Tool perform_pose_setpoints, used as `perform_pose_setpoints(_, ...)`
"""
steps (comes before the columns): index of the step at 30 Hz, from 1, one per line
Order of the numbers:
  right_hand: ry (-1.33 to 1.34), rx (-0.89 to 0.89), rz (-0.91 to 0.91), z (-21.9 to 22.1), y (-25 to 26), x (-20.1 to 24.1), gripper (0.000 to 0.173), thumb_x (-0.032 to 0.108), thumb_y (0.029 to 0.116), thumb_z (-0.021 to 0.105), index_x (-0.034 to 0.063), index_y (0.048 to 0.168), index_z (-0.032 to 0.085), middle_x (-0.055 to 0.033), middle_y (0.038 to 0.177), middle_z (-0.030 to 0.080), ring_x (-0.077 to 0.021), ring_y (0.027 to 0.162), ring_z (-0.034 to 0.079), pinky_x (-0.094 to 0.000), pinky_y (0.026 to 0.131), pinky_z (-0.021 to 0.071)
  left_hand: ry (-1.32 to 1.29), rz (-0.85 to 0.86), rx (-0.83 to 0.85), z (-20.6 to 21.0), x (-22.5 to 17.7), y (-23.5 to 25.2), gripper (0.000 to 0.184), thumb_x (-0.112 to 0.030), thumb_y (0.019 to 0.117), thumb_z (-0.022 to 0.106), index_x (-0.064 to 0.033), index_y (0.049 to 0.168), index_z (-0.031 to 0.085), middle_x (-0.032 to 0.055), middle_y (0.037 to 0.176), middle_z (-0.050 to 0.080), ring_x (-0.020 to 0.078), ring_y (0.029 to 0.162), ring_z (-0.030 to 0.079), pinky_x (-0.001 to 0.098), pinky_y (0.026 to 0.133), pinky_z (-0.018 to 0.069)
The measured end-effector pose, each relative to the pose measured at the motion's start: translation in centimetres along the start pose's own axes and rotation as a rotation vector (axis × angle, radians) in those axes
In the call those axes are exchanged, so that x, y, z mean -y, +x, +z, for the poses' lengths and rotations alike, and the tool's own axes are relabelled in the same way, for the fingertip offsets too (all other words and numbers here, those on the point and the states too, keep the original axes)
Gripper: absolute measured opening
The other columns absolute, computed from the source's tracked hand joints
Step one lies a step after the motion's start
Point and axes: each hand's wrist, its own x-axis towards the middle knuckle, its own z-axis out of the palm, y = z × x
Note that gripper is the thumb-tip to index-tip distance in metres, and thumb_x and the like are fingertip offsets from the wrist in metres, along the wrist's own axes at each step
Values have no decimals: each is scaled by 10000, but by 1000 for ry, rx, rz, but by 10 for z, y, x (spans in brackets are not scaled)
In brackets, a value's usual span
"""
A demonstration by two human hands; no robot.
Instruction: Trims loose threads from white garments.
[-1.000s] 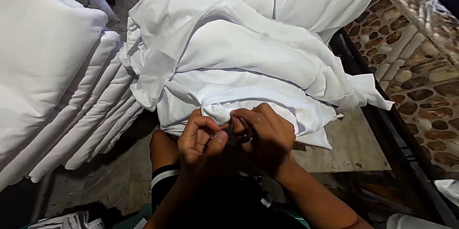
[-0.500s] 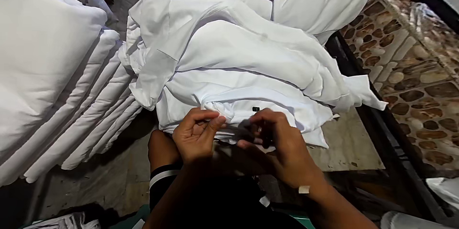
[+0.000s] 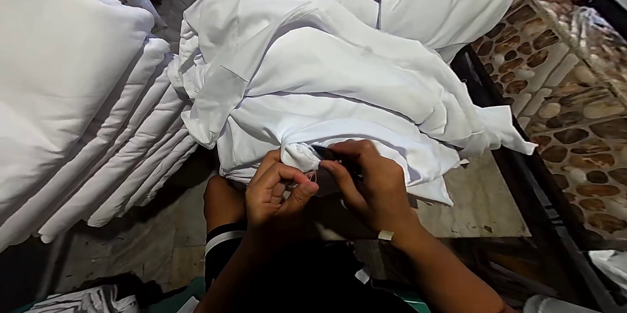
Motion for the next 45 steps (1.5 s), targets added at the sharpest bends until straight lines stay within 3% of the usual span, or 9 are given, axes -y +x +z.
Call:
perform_pose_setpoints(6,1161,482,415,-13,-2,9,464,484,1073,423,107,1287,587,176,798,573,149,617,434,-52,542,365,149,172,95,-16,-38,-20,58,-171,1006,646,-125,1037,630,-61,955,668,-31,864,652,120,771,556)
perform_pose_setpoints(11,1497,423,455,-19,2,8,462,434,1062,485,200,1454,418,93,1051,724,133,593,450,-52,533,363,117,-177,17,-27,-17,-20,181,-234,1005,614,-73,1045,687,-113,914,704,-66,783,633,132,690,541)
perform_pose_setpoints(15,1436,457,398,-24,5,13,487,448,1036,519,218,1442,379,88,1164,708,139,616,448,-45,535,344,11,-265,7,-17,-9,-12,378,-357,920,713,-41,1122,668,-107,1078,716,-45,1067,636,218,980,523)
perform_pose_setpoints(20,1247,308,282,-64,53,0,560,547,1005,486,134,1358,622,110,914,699,96,512,436,-75,444,352,33,-331,-282,-40,13,54,210,-95,1025,511,-61,1230,541,-50,1087,659,8,1014,635,263,925,542)
perform_pose_setpoints(24,1039,99,216,-66,135,-53,610,324,1095,80,137,1231,644,125,743,638,22,487,474,-147,474,436,571,-42,-276,-73,67,152,604,-317,990,593,44,1464,491,271,1552,388,361,1487,294,530,1210,223)
perform_pose_setpoints(27,650,64,515,-20,158,-129,243,219,1099,347,125,1167,560,123,691,523,37,496,432,-145,496,423,653,-92,-28,-103,133,165,668,-367,1000,610,-39,1551,423,245,1648,267,439,1548,147,607,1238,111)
perform_pose_setpoints(33,225,156,661,-17,172,-187,289,128,1082,408,81,1336,537,44,999,656,23,503,390,-176,447,350,185,-669,-199,-150,149,95,450,-304,1106,389,-3,1438,431,160,1276,577,209,1088,590,420,905,520)
perform_pose_setpoints(37,-237,360,690,-59,160,-273,358,109,1068,420,-130,1299,551,-413,1247,584,-582,1113,591,-770,925,410,-37,-873,-71,-147,149,59,500,-392,1105,376,-93,1501,428,143,1328,612,201,1156,623,425,984,527)
perform_pose_setpoints(45,-232,358,1023,-69,106,-342,585,351,1134,332,-153,1371,511,-408,1400,494,-499,1354,466,-617,1121,320,-151,-909,-151,-139,153,85,369,-251,1073,508,-72,1396,510,101,1091,696,154,932,687,341,842,578)
